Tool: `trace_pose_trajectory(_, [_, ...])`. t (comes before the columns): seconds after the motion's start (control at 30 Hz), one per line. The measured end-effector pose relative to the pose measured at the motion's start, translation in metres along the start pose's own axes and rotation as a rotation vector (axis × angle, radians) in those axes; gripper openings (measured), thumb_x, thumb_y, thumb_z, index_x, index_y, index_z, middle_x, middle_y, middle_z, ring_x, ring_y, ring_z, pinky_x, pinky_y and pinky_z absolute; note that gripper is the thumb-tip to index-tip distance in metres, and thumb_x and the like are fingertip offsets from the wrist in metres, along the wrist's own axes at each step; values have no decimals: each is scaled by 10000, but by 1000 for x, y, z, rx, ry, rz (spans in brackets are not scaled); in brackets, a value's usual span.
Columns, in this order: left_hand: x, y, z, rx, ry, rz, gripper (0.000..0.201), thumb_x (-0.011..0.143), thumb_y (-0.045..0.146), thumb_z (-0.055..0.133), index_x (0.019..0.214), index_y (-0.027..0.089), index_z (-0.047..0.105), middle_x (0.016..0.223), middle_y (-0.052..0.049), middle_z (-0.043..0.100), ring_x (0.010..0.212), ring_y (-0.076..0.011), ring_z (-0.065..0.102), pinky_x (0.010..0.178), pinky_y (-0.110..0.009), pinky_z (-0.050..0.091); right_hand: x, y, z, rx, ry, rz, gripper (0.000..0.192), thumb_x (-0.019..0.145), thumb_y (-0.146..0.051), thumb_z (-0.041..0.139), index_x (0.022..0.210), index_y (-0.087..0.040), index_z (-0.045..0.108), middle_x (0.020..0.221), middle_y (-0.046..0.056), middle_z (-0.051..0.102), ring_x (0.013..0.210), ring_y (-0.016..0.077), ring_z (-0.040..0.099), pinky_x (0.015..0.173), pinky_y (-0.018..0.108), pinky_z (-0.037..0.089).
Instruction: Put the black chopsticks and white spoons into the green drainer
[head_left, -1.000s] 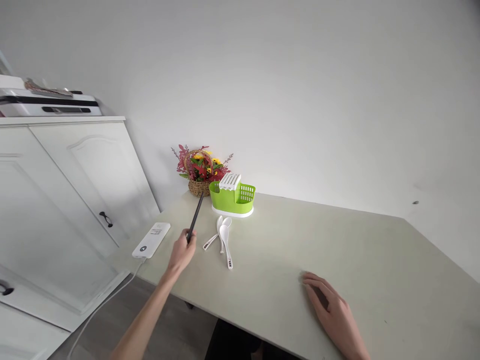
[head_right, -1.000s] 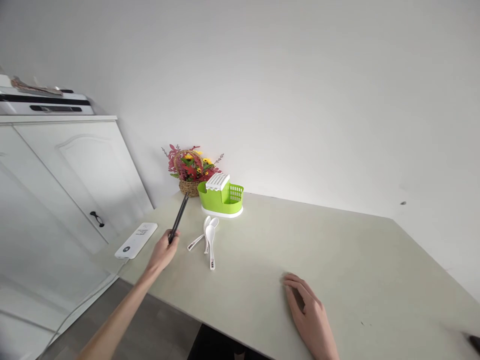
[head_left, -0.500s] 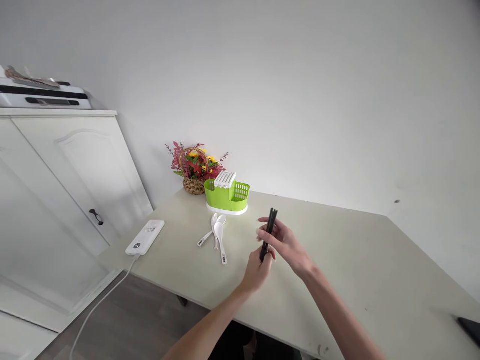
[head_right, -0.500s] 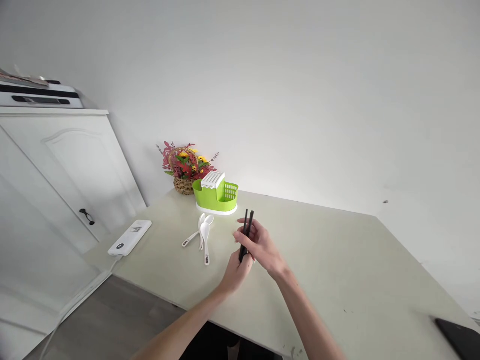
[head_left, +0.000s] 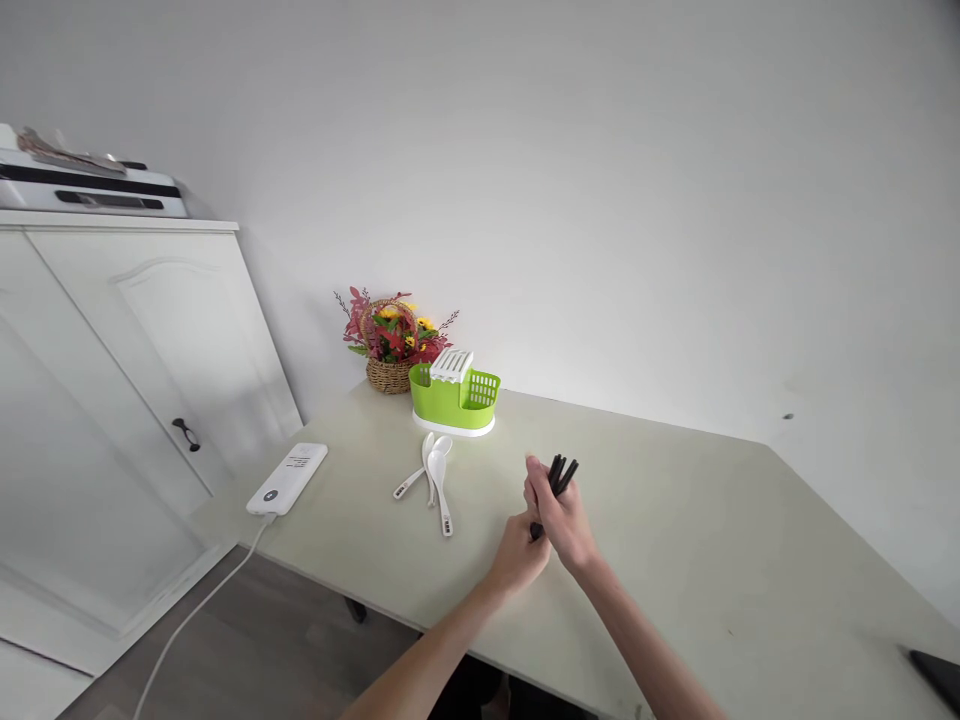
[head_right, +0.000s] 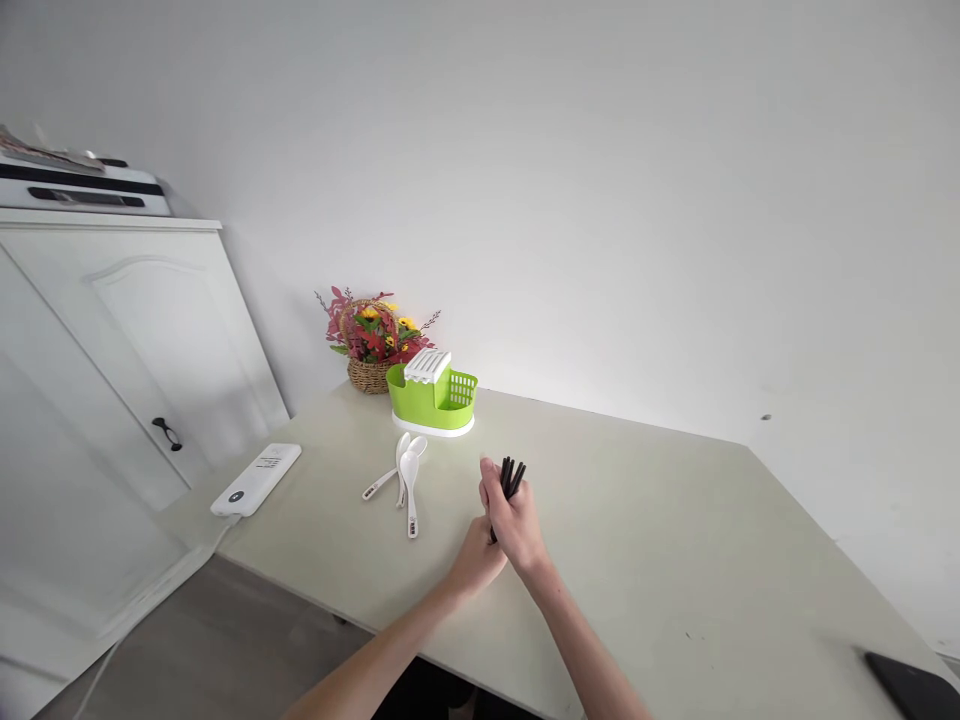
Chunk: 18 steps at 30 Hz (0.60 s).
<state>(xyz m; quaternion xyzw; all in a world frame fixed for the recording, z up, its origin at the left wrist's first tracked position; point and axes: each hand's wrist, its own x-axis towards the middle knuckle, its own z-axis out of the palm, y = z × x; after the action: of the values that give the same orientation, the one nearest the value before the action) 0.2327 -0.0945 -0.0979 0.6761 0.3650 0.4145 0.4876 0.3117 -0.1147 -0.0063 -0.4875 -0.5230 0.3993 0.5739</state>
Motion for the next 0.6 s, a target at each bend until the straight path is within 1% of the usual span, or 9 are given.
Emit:
trace_pose_trajectory(0.07, [0, -2, 0, 5, -11, 14, 296, 870, 242, 545, 623, 215, 384, 551, 30, 391, 537, -109, 335, 502, -286, 214, 3, 6, -1, 2, -13, 5, 574, 961, -668, 478, 606, -244, 323, 547, -67, 269, 524, 102, 260, 492, 267, 257])
trace_pose_trajectory(0.13, [0, -2, 1, 10, -4, 22, 247, 894, 242, 528, 670, 209, 430, 571, 29, 420, 529, -110, 348, 499, -285, 224, 6, 11, -2, -3, -15, 8, 574, 954, -680, 476, 609, -247, 325, 543, -67, 278, 514, 102, 272, 483, 263, 267])
trace_pose_trajectory(0.2, [-1, 0, 1, 23, 5, 31, 169, 927, 262, 519, 772, 201, 493, 594, 36, 448, 517, -110, 364, 493, -278, 232, 10, 14, -4, -18, -7, 15, 573, 945, -699, 470, 613, -249, 345, 534, -67, 298, 496, 102, 290, 473, 261, 285])
trace_pose_trajectory(0.27, [-2, 1, 1, 41, 13, 37, 120, 958, 297, 518, 887, 200, 518, 622, 47, 468, 515, -110, 384, 495, -264, 244, 17, 18, -7, -43, 11, 28, 569, 936, -724, 449, 627, -251, 384, 523, -66, 324, 475, 104, 311, 463, 262, 311])
trace_pose_trajectory(0.37, [-5, 2, 1, 67, 22, 9, 122, 990, 331, 499, 980, 209, 494, 628, 70, 445, 504, -112, 398, 493, -245, 259, 33, 29, -18, -120, 53, 52, 572, 943, -730, 414, 661, -235, 472, 570, -33, 457, 526, 122, 443, 519, 263, 404])
trace_pose_trajectory(0.47, [-8, -1, 1, 110, 16, -27, 133, 1006, 332, 472, 1051, 209, 493, 618, 77, 426, 496, -126, 430, 486, -237, 280, 52, 49, -32, -255, 71, 124, 551, 954, -673, 469, 702, -197, 584, 686, 12, 596, 672, 162, 585, 626, 282, 488])
trace_pose_trajectory(0.5, [-9, -1, 2, 133, 22, -28, 157, 1007, 336, 473, 1089, 206, 504, 635, 65, 461, 519, -138, 470, 498, -238, 310, 57, 57, -36, -303, 61, 167, 508, 963, -629, 509, 767, -178, 636, 755, 24, 641, 721, 174, 620, 662, 299, 517])
trace_pose_trajectory(0.53, [-11, -2, 3, 164, 37, -26, 194, 1005, 341, 478, 1135, 201, 516, 677, 42, 521, 565, -156, 528, 525, -245, 355, 61, 65, -38, -347, 46, 212, 437, 972, -569, 553, 887, -160, 681, 869, 39, 682, 793, 187, 653, 713, 324, 548])
trace_pose_trajectory(0.6, [-16, -3, 5, 242, 85, -17, 291, 1003, 337, 478, 1252, 194, 521, 850, -40, 653, 737, -215, 644, 633, -292, 465, 67, 80, -39, -425, 13, 293, 354, 975, -453, 623, 1168, -160, 671, 1149, 73, 687, 974, 213, 678, 836, 395, 580])
